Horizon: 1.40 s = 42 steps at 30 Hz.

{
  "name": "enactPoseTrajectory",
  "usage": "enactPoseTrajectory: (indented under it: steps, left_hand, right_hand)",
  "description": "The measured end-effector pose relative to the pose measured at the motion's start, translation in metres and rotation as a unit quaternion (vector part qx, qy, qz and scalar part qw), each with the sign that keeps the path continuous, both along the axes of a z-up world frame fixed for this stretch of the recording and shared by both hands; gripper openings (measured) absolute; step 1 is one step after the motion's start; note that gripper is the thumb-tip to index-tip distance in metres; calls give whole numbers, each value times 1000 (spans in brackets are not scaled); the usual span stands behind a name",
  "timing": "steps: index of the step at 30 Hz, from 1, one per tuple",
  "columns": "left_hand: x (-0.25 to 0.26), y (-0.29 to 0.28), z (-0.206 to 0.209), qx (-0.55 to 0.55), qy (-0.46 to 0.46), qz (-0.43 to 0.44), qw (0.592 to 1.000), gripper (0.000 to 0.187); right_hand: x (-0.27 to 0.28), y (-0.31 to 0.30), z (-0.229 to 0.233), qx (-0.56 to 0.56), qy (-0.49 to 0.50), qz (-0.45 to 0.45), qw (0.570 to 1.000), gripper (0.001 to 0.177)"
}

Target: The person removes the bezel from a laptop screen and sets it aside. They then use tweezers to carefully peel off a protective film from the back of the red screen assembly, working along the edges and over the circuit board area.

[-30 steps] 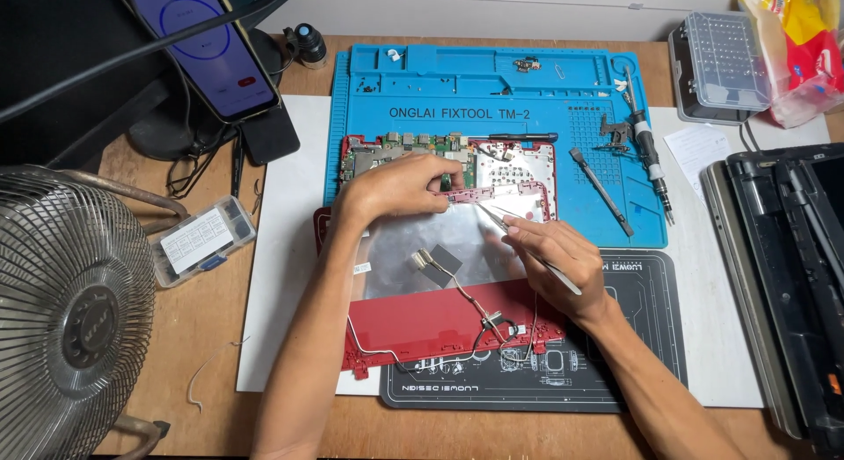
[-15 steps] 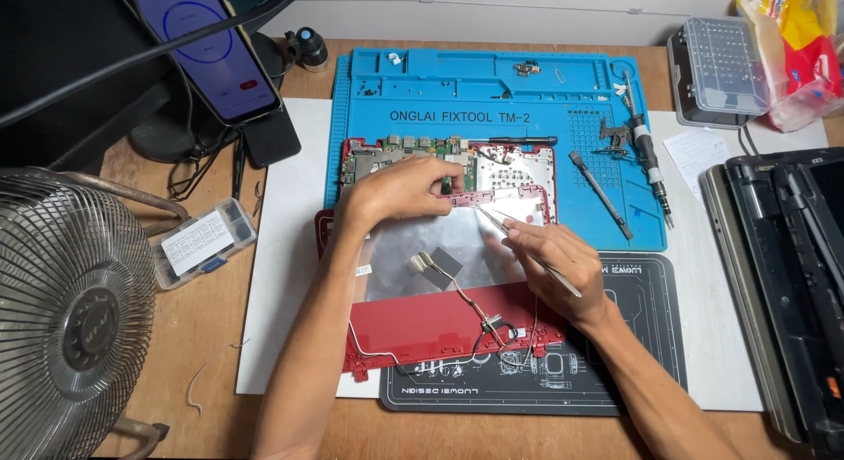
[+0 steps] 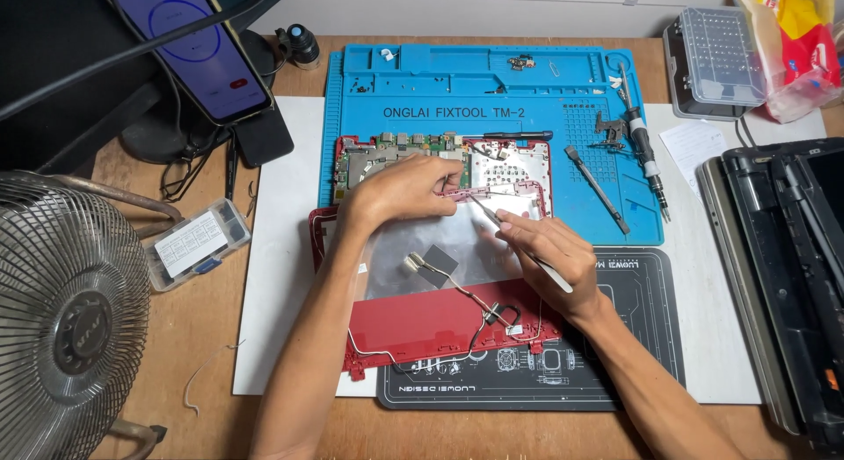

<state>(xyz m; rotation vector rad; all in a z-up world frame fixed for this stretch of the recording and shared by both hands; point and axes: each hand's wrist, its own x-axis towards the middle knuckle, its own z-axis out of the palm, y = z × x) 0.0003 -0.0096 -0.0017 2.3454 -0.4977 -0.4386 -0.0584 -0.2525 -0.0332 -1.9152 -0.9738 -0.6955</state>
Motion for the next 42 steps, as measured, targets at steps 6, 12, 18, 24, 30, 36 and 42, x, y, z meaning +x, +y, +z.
enactPoseTrajectory:
  steps: [6, 12, 18, 24, 30, 36, 42]
  left_hand:
    - [1, 0, -6, -14, -5, 3, 1000, 11]
    - [1, -1, -7, -33, -3, -2, 999, 11]
    - [2, -6, -7, -24, -10, -2, 1000, 20]
    - [0, -3, -2, -44, 19, -4, 999, 8]
    - [-3, -6, 4, -52, 13, 3, 999, 11]
    - [-1, -7, -2, -45, 12, 7, 999, 9]
    - [0, -6, -1, -39, 11, 7, 999, 9]
  right_hand:
    - [-3, 3, 8, -12, 24, -1, 1000, 21]
    - [-3, 2, 9, -18, 42, 0, 999, 25]
    - [1, 1, -1, -7, 3, -12, 1000, 15]
    - [3, -1, -11, 6, -5, -14, 1000, 11]
    - [3, 1, -9, 2, -7, -14, 1000, 8]
    - [4, -1, -8, 5, 8, -7, 1000, 6]
    - [3, -3, -10, 10, 17, -20, 1000, 8]
